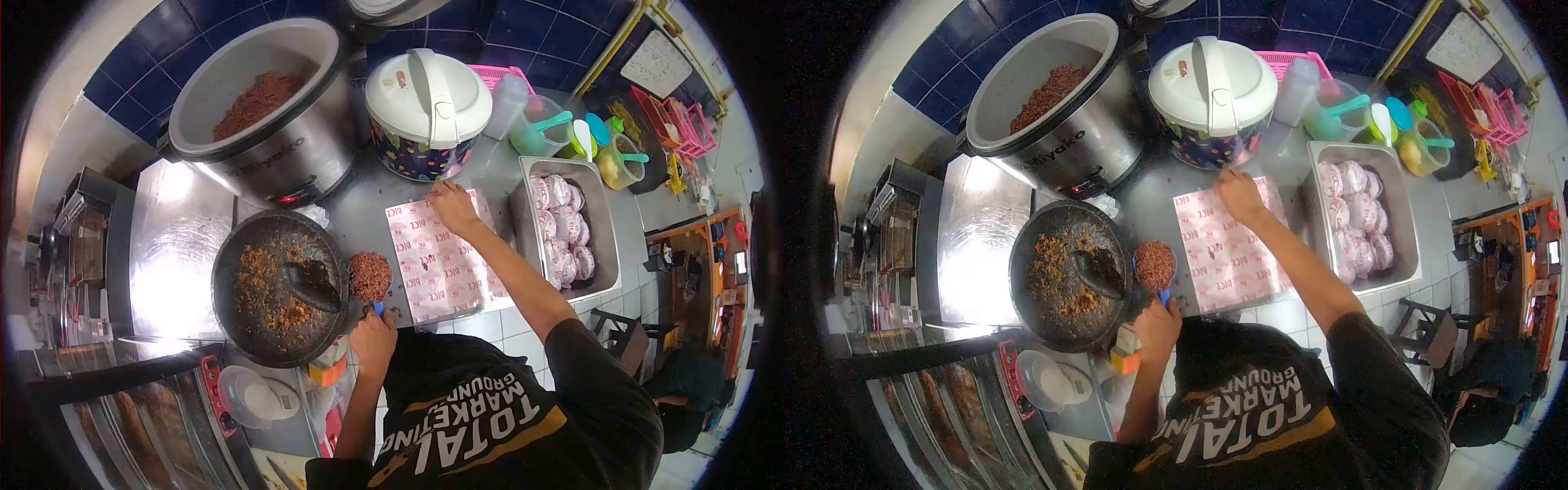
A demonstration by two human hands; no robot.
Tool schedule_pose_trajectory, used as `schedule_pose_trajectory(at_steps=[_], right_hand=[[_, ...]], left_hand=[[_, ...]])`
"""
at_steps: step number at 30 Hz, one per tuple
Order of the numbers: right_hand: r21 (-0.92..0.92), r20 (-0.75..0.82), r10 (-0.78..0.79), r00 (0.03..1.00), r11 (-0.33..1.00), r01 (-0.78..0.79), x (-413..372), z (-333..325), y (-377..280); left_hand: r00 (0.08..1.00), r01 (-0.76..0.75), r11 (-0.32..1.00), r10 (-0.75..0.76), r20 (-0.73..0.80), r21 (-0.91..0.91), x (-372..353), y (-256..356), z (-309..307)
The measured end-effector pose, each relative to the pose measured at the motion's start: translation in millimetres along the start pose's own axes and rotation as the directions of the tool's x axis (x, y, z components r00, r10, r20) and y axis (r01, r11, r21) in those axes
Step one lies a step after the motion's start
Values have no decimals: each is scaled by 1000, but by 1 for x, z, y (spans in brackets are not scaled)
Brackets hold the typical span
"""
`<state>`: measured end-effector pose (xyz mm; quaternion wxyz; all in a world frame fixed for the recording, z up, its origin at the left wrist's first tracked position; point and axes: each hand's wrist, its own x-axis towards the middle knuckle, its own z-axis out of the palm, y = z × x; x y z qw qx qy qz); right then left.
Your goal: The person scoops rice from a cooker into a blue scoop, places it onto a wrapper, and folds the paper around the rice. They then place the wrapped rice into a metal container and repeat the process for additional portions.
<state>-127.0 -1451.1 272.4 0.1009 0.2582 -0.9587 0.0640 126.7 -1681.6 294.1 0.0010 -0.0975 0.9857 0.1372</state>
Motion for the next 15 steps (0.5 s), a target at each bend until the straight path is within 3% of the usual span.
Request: schedule_pose_trajectory(at_steps=[8,11,13,14,15], right_hand=[[-15,-6,-54,999,998,54,5,-2,3],[12,-69,-74,995,997,75,4,-6,4],[46,-65,-67,996,996,70,3,-14,5],[83,-64,-63,996,994,68,4,-19,5],[83,-64,-67,996,994,72,5,-22,5]], left_hand=[[997,75,997,-75,29,3,-10,15,-26],[999,8,1000,-9,-32,-22,-14,23,-33],[978,-200,952,208,13,-232,-19,34,-31],[979,-196,952,205,12,-234,-17,42,-26],[945,-302,912,324,38,-278,-12,51,-19]])
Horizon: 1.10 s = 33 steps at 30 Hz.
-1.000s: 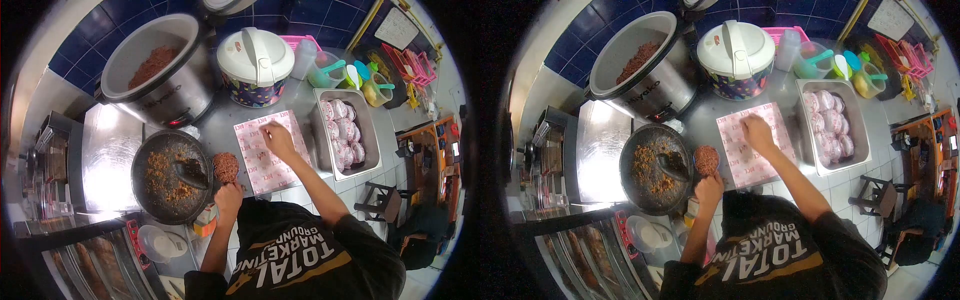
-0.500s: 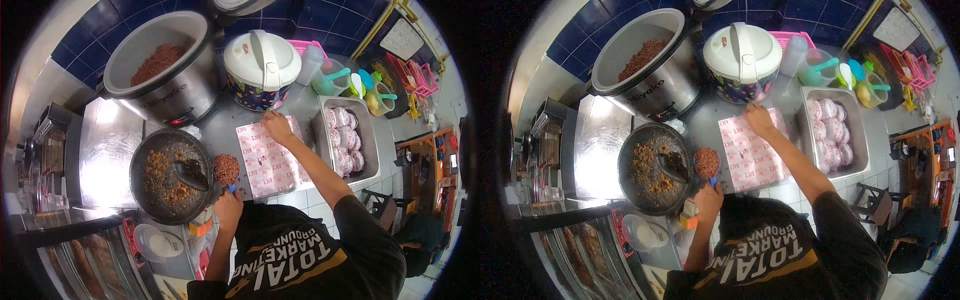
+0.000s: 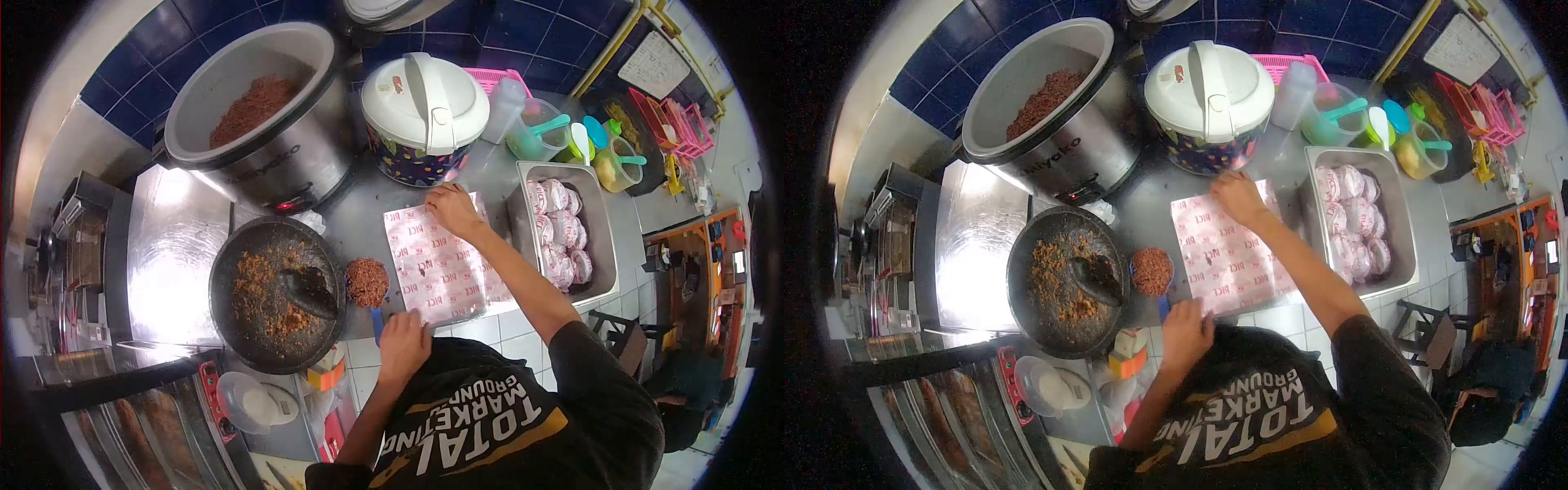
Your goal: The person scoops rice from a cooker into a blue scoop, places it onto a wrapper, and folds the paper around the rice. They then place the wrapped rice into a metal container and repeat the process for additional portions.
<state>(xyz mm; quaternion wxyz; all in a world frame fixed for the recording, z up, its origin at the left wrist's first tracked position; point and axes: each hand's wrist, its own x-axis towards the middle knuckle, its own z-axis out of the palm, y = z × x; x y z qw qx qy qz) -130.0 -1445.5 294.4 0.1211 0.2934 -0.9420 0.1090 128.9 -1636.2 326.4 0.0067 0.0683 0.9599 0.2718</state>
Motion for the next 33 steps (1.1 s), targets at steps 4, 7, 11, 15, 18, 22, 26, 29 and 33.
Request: schedule_pose_trajectory(at_steps=[4,7,11,15,18,22,26,29,33], right_hand=[[128,45,34,998,991,-40,6,-16,1],[207,13,46,999,977,-47,9,-35,-2],[349,-26,148,989,928,-129,12,-51,-1],[358,-59,133,989,928,-104,15,-76,-7],[318,58,233,971,917,-240,15,-87,-3],[423,76,-31,997,906,-4,22,-88,13],[380,262,-130,956,925,21,40,-111,16],[342,120,-156,980,934,106,39,-149,7],[346,209,-73,975,938,-3,37,-156,16]], left_hand=[[957,-284,958,281,75,40,20,4,34],[953,-291,955,285,105,50,18,3,44],[952,-289,957,284,111,32,15,2,49],[948,-305,952,301,100,29,11,-2,51],[951,-296,955,293,93,23,12,-1,53],[949,-306,950,299,100,59,10,-2,52],[952,-301,951,296,80,62,10,-2,54],[950,-307,950,301,89,62,10,-2,52],[945,-321,945,316,88,59,10,-2,54]])
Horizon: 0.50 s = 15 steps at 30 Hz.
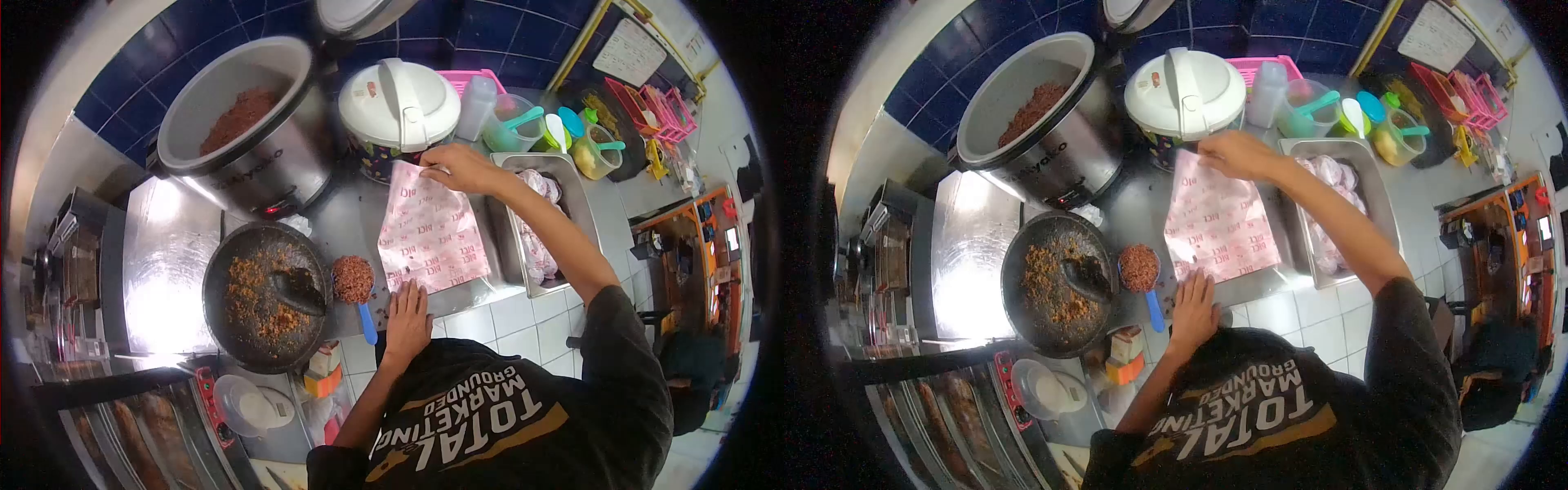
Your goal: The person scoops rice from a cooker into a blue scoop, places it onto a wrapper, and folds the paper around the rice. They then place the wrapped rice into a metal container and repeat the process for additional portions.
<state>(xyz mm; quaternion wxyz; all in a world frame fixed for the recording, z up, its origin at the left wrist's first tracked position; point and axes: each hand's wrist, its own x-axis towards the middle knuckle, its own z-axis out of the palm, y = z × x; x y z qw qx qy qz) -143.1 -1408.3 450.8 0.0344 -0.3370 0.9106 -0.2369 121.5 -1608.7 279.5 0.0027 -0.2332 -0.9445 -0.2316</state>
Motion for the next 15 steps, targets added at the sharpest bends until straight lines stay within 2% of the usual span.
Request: schedule_pose_trajectory(at_steps=[8,10,11,13,15], right_hand=[[-78,-100,10,995,997,-18,-10,-13,-13],[-224,-275,-213,938,962,153,-12,-34,-18],[-222,-274,-213,938,963,154,-12,-48,-25],[-430,-328,-299,896,892,140,-17,-81,-44],[-520,-378,-377,846,842,142,-27,-116,-70]], left_hand=[[1000,-19,1000,19,23,12,-6,-5,0],[1000,-24,1000,24,17,6,-8,-6,0],[999,-36,999,36,11,3,-9,-7,0],[999,-31,999,31,18,9,-8,-5,-1],[999,-29,1000,29,29,12,-6,-3,-5]])
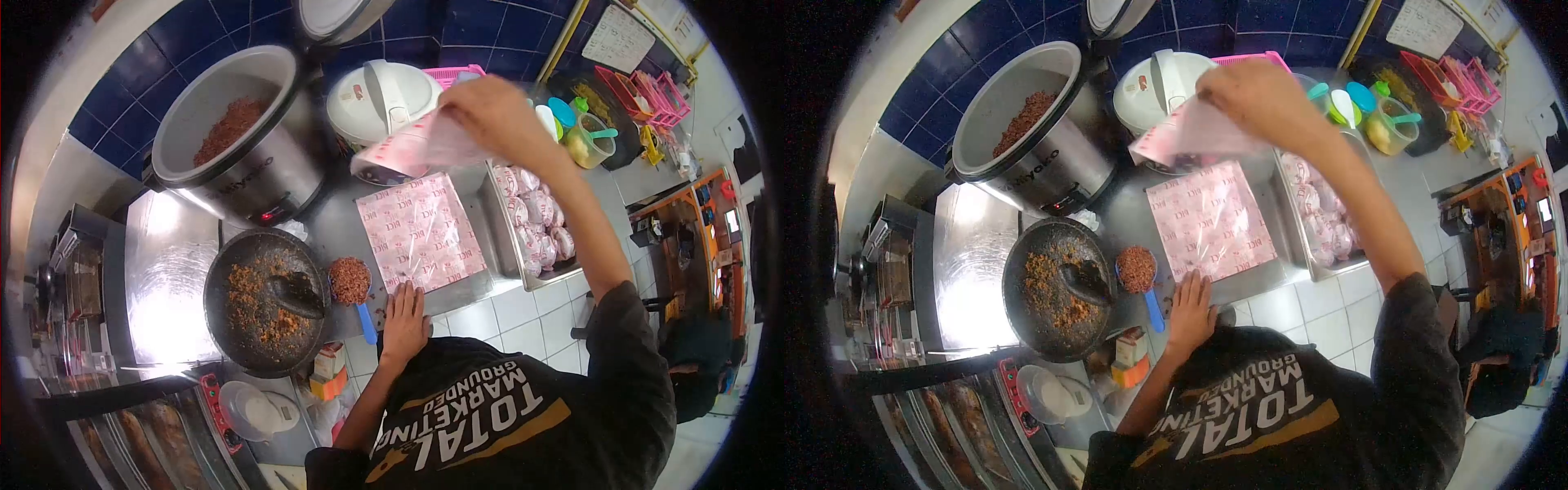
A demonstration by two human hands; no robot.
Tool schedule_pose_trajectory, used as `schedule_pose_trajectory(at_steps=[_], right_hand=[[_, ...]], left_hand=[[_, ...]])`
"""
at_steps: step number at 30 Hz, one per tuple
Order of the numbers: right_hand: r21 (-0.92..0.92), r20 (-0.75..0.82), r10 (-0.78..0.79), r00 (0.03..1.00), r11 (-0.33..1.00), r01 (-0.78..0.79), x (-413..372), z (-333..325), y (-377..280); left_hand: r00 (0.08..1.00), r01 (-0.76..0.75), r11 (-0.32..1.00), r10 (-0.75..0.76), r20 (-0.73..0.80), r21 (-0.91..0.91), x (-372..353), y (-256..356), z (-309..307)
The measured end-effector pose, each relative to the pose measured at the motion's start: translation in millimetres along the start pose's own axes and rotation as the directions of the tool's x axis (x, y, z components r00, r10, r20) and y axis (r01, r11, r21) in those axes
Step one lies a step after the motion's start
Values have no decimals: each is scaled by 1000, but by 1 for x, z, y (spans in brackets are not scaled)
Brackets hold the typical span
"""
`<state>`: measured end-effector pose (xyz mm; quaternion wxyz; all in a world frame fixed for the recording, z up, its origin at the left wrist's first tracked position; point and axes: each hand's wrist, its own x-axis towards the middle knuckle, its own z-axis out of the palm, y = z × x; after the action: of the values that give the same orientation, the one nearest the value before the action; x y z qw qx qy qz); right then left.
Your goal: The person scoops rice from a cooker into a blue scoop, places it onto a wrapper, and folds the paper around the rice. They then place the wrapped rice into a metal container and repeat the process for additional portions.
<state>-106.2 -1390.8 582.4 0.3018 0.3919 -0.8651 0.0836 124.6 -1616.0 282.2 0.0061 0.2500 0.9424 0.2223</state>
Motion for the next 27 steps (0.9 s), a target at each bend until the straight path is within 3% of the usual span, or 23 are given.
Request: schedule_pose_trajectory(at_steps=[1,3,4,6,7,8,9,10,11,12,14,15,16,18,19,21,23,24,26,27], right_hand=[[1,5,6,1000,1000,-6,1,-18,-6],[221,-143,442,886,887,-407,-8,-45,-19],[220,-137,447,884,884,-413,-22,-36,-20],[343,-306,647,698,759,-553,-54,-8,-22],[255,-77,853,516,518,-817,-58,-7,-52],[326,-64,870,489,481,-814,-78,15,-64],[396,-48,887,460,440,-806,-104,48,-75],[399,-16,910,415,386,-831,-122,68,-95],[395,55,949,311,265,-879,-143,92,-114],[482,51,955,293,233,-845,-174,121,-127],[530,-6,987,161,140,-836,-254,201,-150],[610,-3,1000,20,18,-792,-287,234,-162],[612,0,1000,16,12,-790,-290,230,-172],[770,322,887,-332,-449,-454,-296,219,-189],[679,298,922,-248,-387,-624,-317,228,-192],[682,335,906,-260,-423,-597,-317,219,-206],[700,420,854,-306,-519,-491,-317,212,-214],[703,416,855,-309,-519,-487,-319,210,-211],[624,570,740,-356,-672,-398,-320,201,-210],[624,571,737,-361,-676,-392,-312,190,-211]], left_hand=[[999,-3,1000,2,-41,-21,0,1,-4],[997,-6,999,3,-73,-49,-9,1,-8],[989,32,995,-45,-139,-98,-20,0,-9],[975,63,987,-92,-200,-147,-38,-4,-14],[941,141,982,-172,-290,-124,-48,-6,-18],[893,220,969,-245,-377,-107,-54,-6,-22],[897,220,970,-242,-370,-102,-55,-4,-27],[858,335,941,-326,-396,-49,-55,-1,-33],[808,448,894,-404,-428,2,-55,0,-36],[808,452,892,-406,-427,6,-54,-2,-33],[758,624,781,-604,-245,6,-53,-11,-19],[759,625,780,-604,-243,12,-50,-15,-16],[748,642,766,-615,-250,34,-44,-19,-13],[744,651,757,-618,-254,63,-32,-24,-16],[736,660,750,-636,-234,36,-25,-27,-20],[733,665,747,-650,-203,12,-16,-30,-23],[654,749,658,-753,-73,-76,-9,-34,-26],[659,745,663,-749,-73,-74,-8,-39,-22],[727,522,760,-634,-264,-386,-15,-57,-3],[731,522,763,-630,-261,-381,-23,-69,10]])
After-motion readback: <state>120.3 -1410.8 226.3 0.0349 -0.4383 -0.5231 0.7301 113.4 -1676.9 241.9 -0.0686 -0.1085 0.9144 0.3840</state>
